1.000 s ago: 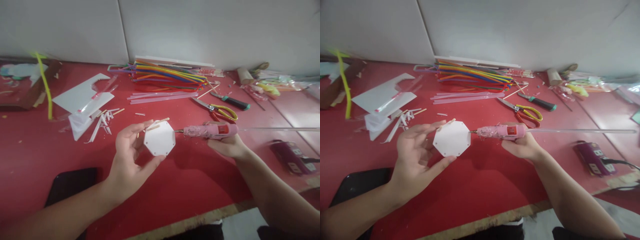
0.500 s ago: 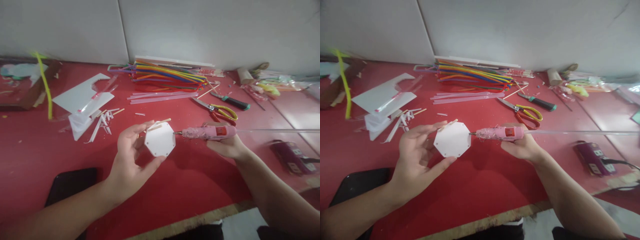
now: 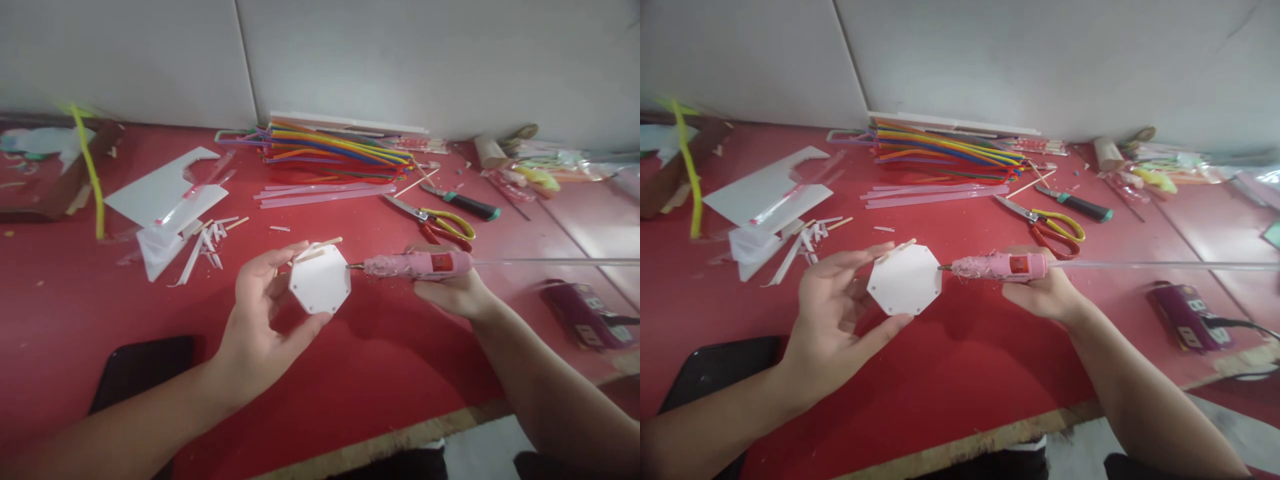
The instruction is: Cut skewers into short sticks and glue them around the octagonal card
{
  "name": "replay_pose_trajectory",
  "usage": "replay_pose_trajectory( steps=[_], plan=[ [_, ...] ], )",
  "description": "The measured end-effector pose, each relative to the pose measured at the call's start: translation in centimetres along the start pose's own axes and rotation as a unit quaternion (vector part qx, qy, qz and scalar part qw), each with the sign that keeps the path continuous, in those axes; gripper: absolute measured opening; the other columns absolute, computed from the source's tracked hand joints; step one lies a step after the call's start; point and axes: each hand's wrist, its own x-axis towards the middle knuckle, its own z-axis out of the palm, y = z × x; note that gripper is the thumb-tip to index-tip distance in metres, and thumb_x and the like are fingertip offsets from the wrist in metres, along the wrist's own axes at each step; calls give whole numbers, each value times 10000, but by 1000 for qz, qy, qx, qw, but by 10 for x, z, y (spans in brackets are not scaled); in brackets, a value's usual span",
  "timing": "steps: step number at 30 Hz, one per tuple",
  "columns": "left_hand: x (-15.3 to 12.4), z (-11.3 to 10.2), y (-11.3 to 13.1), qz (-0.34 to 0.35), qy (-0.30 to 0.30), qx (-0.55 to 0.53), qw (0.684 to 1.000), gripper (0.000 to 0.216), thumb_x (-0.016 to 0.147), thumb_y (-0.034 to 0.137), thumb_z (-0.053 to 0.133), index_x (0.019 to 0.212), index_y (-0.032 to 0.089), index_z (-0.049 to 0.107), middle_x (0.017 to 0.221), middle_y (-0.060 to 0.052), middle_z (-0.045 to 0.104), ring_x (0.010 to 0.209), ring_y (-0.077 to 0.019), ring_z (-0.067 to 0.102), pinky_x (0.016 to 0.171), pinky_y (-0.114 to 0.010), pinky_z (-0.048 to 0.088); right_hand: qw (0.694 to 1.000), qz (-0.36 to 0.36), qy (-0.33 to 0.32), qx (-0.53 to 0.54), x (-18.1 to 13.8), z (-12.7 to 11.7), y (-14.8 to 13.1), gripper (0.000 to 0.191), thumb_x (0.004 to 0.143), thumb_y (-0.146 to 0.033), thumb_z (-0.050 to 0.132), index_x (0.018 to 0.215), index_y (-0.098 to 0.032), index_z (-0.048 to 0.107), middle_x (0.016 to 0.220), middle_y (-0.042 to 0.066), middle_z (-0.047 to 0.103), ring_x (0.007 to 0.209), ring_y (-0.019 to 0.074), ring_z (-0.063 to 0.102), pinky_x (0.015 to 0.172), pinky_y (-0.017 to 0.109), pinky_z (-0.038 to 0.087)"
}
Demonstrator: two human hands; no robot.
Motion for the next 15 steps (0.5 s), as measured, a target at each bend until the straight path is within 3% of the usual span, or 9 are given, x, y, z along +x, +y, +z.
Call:
replay_pose_trajectory(
  steps=[15],
  plan=[
    [-1, -2, -4, 6, 6, 28, 1000, 650, 716, 71, 752, 1241, 284, 434, 1360, -78, 475, 1277, -276, 522, 1017, -443, 515, 999, 12, 9, -41, 2, 2, -3, 131, 673, -155, 584, 616, -221, 486, 604, -18, 483, 538, 135, 461, 473, 262, 359]
  ],
)
